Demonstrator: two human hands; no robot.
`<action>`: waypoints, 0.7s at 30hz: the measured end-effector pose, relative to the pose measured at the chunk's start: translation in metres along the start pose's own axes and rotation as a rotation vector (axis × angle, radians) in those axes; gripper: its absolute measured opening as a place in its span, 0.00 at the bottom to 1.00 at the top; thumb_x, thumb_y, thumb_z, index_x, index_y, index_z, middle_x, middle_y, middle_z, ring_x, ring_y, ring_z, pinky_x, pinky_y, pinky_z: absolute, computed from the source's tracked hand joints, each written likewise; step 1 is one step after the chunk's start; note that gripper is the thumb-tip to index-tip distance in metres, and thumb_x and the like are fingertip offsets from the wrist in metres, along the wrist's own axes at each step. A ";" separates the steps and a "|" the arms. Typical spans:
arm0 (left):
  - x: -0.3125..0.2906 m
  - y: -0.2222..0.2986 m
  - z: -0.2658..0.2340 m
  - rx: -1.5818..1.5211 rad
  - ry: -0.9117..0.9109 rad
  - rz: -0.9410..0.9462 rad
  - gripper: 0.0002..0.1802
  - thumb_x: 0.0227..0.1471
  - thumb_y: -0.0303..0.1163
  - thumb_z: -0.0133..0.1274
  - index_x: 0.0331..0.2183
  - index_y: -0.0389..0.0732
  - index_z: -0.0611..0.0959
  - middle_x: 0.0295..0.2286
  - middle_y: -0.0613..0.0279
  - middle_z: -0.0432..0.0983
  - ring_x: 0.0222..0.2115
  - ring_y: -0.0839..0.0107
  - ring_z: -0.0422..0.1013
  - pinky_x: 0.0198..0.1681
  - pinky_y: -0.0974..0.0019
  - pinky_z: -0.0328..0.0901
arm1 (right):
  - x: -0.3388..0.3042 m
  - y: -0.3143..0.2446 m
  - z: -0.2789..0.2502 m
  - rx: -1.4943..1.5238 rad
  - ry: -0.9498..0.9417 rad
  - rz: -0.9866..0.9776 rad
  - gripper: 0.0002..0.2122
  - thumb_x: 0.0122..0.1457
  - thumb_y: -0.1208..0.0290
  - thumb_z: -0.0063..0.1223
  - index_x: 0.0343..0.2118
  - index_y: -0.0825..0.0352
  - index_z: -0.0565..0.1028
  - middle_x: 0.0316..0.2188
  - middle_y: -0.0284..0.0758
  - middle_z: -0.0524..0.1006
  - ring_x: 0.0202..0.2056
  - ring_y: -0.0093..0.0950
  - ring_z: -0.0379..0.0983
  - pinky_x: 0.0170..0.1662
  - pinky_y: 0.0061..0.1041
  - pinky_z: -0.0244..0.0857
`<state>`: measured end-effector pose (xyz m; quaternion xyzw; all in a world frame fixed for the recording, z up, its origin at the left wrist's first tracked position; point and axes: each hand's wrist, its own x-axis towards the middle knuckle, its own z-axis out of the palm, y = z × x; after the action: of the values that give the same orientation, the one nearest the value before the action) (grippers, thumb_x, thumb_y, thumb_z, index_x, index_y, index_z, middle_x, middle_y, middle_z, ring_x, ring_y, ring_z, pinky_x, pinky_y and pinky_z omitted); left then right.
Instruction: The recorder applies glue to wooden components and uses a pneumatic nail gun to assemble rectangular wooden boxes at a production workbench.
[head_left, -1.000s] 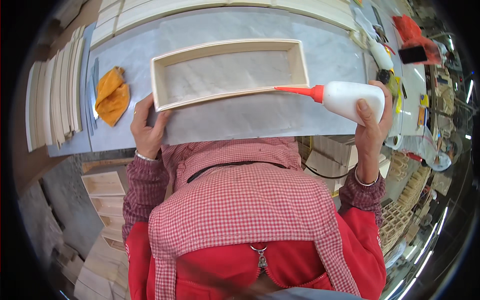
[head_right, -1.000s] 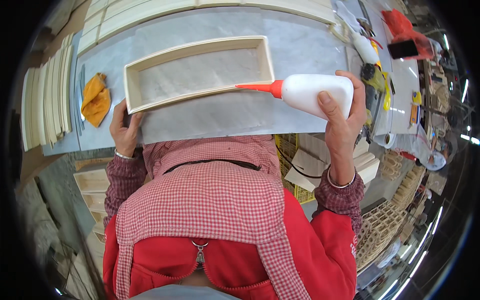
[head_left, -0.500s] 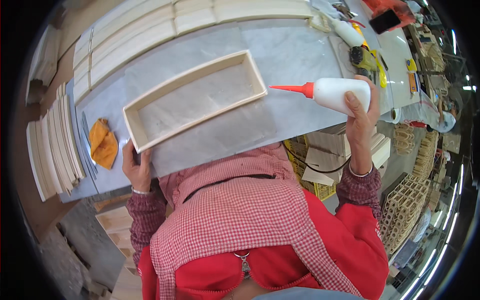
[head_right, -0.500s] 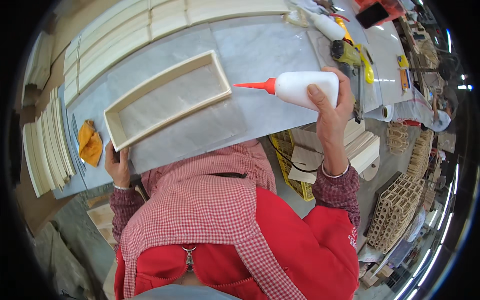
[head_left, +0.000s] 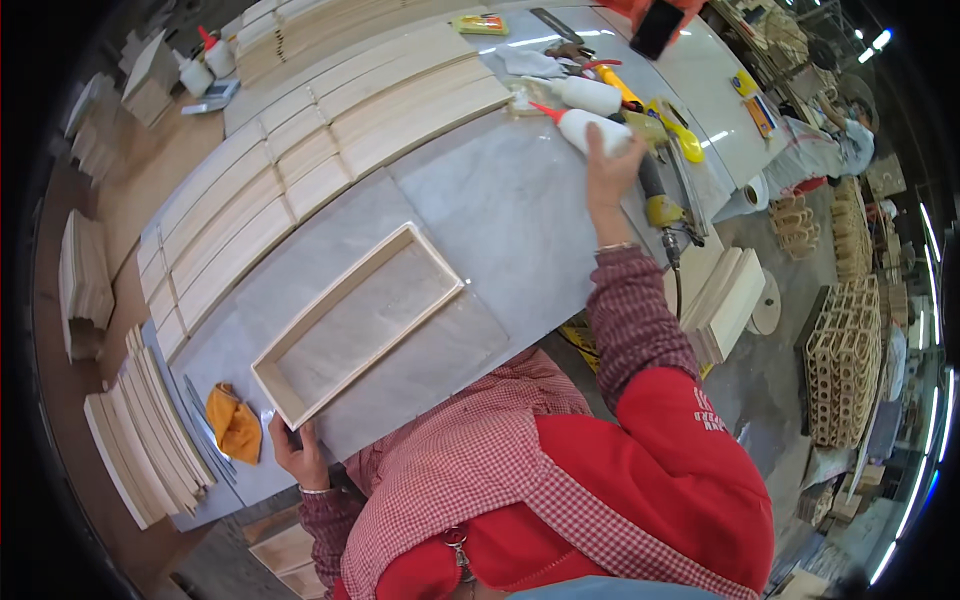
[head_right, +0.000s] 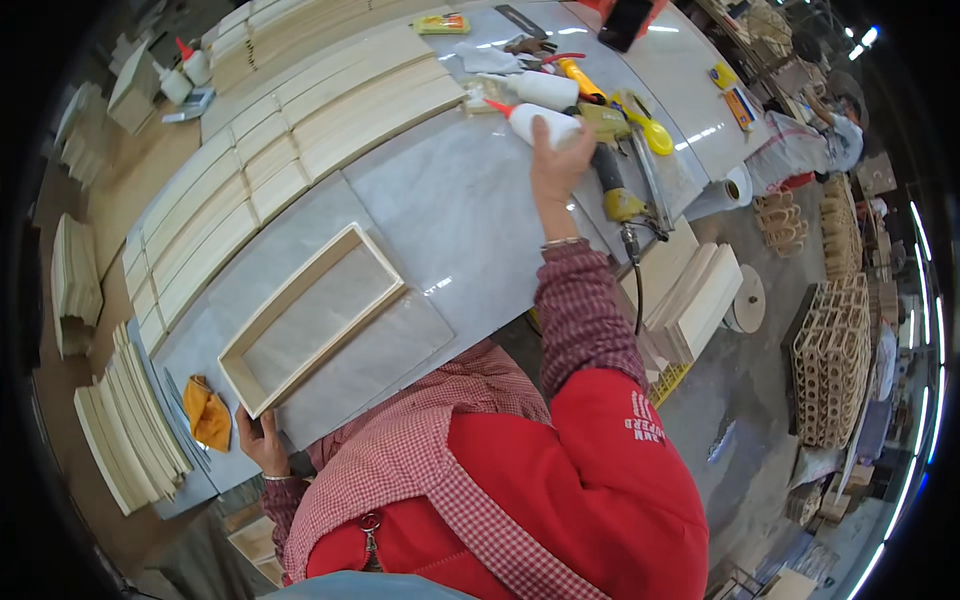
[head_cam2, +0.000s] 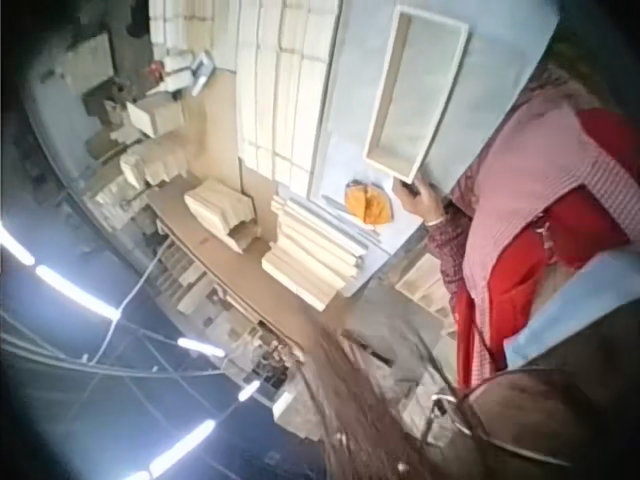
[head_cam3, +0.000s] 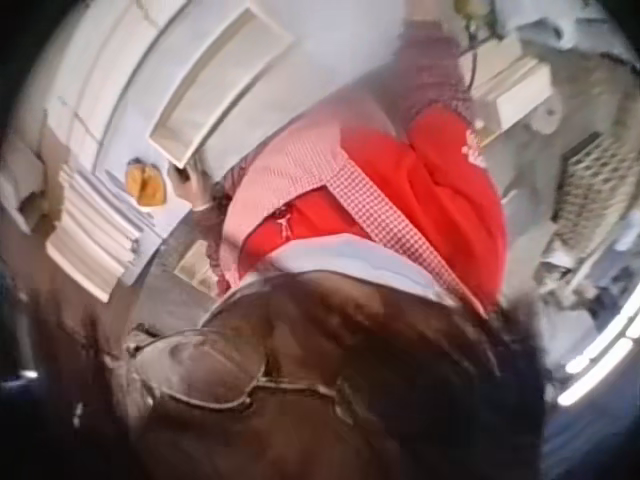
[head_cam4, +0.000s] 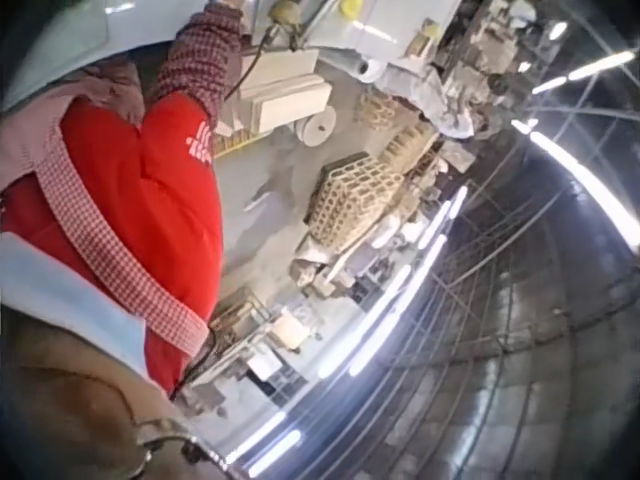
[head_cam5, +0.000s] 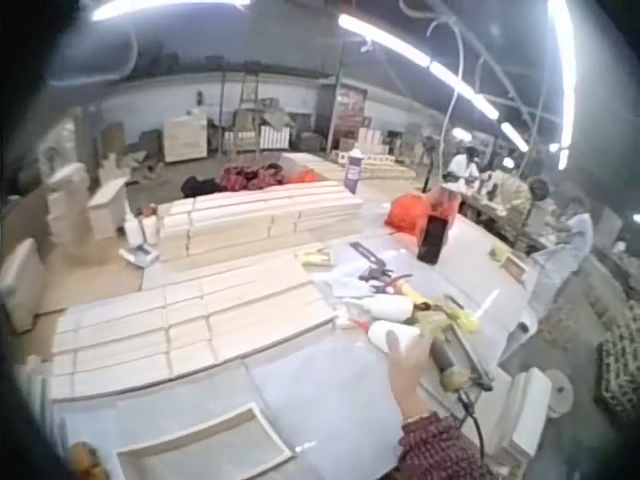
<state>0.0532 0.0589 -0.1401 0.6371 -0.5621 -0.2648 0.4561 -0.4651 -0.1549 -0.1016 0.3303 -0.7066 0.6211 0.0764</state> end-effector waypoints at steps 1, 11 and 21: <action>-0.001 0.001 -0.002 0.006 -0.003 -0.015 0.22 0.50 0.29 0.54 0.47 0.34 0.72 0.41 0.57 0.71 0.39 0.66 0.67 0.45 0.68 0.61 | -0.002 0.005 0.000 -0.035 -0.043 -0.094 0.22 0.49 0.65 0.61 0.45 0.69 0.68 0.39 0.40 0.71 0.41 0.32 0.67 0.46 0.28 0.63; 0.003 0.005 -0.001 0.008 0.009 -0.075 0.22 0.51 0.31 0.54 0.48 0.34 0.72 0.40 0.57 0.71 0.39 0.66 0.66 0.45 0.68 0.60 | 0.128 0.125 -0.202 -0.888 0.199 -0.412 0.23 0.46 0.59 0.60 0.42 0.70 0.72 0.38 0.44 0.75 0.40 0.40 0.70 0.47 0.34 0.62; -0.002 0.000 -0.006 0.011 0.031 -0.063 0.24 0.49 0.35 0.56 0.47 0.34 0.72 0.39 0.57 0.70 0.38 0.66 0.67 0.45 0.66 0.61 | 0.074 0.176 -0.317 -1.205 -0.333 0.653 0.41 0.46 0.39 0.51 0.54 0.72 0.63 0.50 0.52 0.67 0.49 0.49 0.66 0.52 0.46 0.58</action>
<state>0.0575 0.0622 -0.1381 0.6611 -0.5359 -0.2661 0.4527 -0.7168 0.1135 -0.1400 0.0921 -0.9928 0.0542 -0.0536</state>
